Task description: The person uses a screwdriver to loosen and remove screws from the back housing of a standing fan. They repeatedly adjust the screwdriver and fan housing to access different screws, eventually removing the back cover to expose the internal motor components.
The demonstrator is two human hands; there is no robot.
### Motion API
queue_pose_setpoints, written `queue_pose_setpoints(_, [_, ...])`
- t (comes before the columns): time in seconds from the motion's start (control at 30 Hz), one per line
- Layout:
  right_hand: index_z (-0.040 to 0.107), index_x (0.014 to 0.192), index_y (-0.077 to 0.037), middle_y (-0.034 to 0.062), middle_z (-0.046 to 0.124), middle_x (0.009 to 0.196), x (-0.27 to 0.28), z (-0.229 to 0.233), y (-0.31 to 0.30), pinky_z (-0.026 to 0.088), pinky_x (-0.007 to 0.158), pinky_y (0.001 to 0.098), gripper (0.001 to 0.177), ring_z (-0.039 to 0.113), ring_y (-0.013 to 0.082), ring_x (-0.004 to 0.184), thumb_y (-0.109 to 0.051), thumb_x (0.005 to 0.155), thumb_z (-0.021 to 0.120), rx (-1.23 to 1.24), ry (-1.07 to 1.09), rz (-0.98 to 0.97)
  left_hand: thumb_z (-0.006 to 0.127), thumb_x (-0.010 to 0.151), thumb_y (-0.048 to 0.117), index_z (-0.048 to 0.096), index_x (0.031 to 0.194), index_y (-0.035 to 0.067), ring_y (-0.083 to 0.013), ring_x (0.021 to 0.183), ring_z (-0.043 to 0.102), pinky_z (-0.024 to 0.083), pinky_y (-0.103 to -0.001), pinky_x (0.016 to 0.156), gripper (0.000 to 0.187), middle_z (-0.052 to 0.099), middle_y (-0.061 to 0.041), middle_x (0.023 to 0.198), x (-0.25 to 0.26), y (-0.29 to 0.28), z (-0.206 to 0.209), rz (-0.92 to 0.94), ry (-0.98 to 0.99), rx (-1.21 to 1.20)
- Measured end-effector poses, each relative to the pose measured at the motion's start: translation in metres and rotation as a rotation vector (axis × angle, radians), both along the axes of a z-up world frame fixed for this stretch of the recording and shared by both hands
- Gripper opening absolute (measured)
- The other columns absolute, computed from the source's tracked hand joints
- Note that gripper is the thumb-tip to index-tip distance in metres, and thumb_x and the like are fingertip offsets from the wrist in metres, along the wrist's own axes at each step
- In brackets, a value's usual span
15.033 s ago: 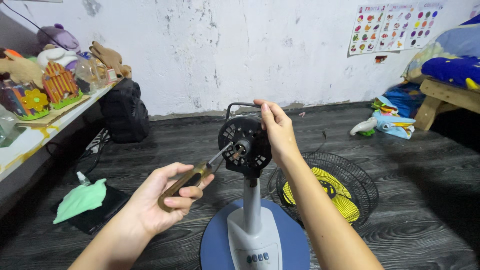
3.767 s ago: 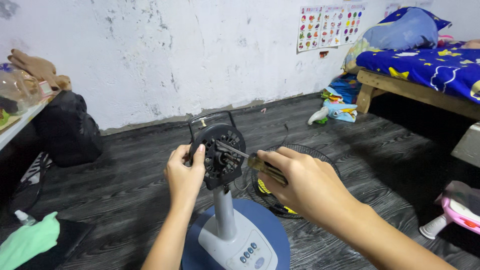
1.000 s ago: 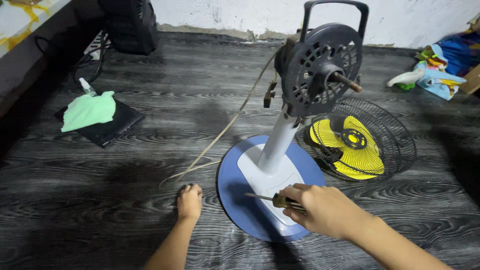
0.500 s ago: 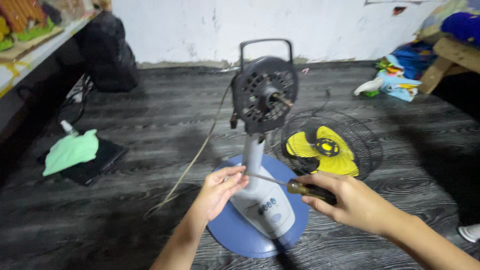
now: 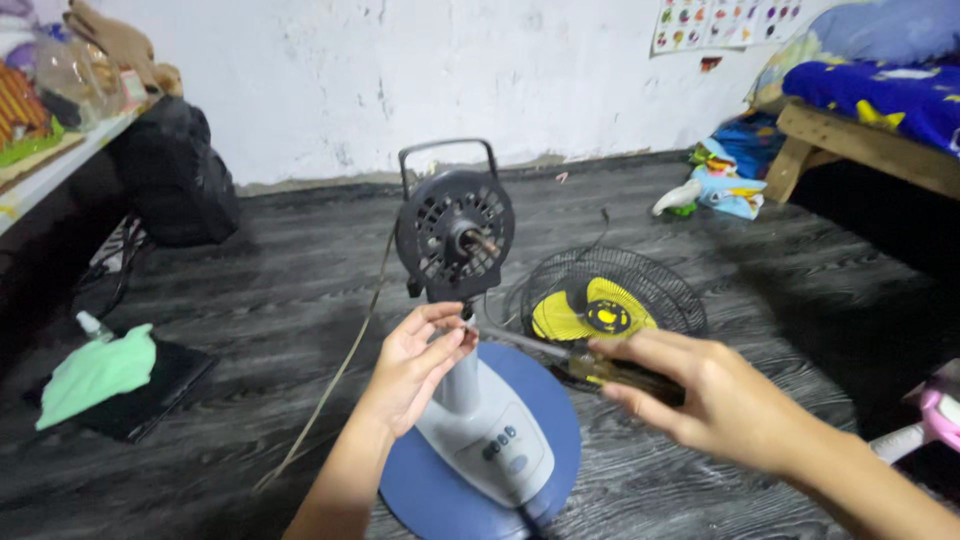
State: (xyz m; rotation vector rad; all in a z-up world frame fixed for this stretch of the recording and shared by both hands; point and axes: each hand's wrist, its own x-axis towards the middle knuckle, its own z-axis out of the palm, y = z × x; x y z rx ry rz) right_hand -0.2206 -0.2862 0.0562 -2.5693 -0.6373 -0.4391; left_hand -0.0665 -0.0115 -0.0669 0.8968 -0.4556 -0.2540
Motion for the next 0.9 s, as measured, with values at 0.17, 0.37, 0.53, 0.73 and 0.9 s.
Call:
queue_pose_setpoints(0.17, [0.071,0.125,-0.012,0.0091,0.077,0.115,-0.008,0.003,0.0,0.061,0.078,0.0356,0.042,0.078,0.0277,0.094,-0.029,0.087,0.075,-0.021,0.057,-0.051,0.068,0.09,0.0,0.06,0.125,-0.001,-0.0198,0.105,0.066,0.054,-0.038,0.1,0.036,0.062,-0.008,0.11,-0.004,-0.008,0.011,0.002,0.008,0.001])
queue_pose_setpoints(0.37, [0.071,0.125,-0.013,0.0105,0.077,0.11,-0.012,0.013,0.001,0.062,0.074,0.037,0.046,0.078,0.029,0.09,-0.026,0.081,0.075,0.023,0.029,-0.067,0.069,0.091,0.0,0.059,0.125,-0.001,-0.0221,0.102,0.065,0.055,-0.039,0.1,0.036,0.061,-0.009,0.109,-0.007,-0.009,0.024,-0.028,0.012,-0.066])
queue_pose_setpoints(0.53, [0.071,0.125,-0.012,0.0113,0.077,0.107,-0.016,0.015,0.002,0.061,0.074,0.0372,0.045,0.077,0.0297,0.091,-0.025,0.083,0.075,0.012,-0.019,-0.036,0.068,0.091,0.001,0.06,0.126,-0.001,-0.0192,0.103,0.064,0.054,-0.039,0.1,0.036,0.061,-0.008,0.11,-0.009,-0.013,0.026,-0.037,0.014,-0.049])
queue_pose_setpoints(0.73, [0.07,0.127,-0.016,0.0092,0.077,0.11,-0.018,0.016,0.001,0.061,0.074,0.037,0.048,0.078,0.0276,0.088,-0.027,0.08,0.074,0.017,0.079,-0.126,0.068,0.092,0.002,0.059,0.127,0.001,-0.0181,0.104,0.063,0.053,-0.038,0.1,0.036,0.063,-0.008,0.109,-0.009,-0.016,0.027,-0.054,0.008,-0.091])
queue_pose_setpoints(0.9, [0.07,0.124,-0.011,0.0111,0.077,0.107,-0.019,0.017,-0.001,0.062,0.073,0.0375,0.044,0.077,0.0297,0.09,-0.027,0.083,0.075,0.02,-0.015,-0.066,0.068,0.092,0.004,0.059,0.127,0.002,-0.0198,0.104,0.064,0.052,-0.038,0.1,0.036,0.065,-0.007,0.108,-0.008,-0.015,0.028,-0.069,0.013,-0.084])
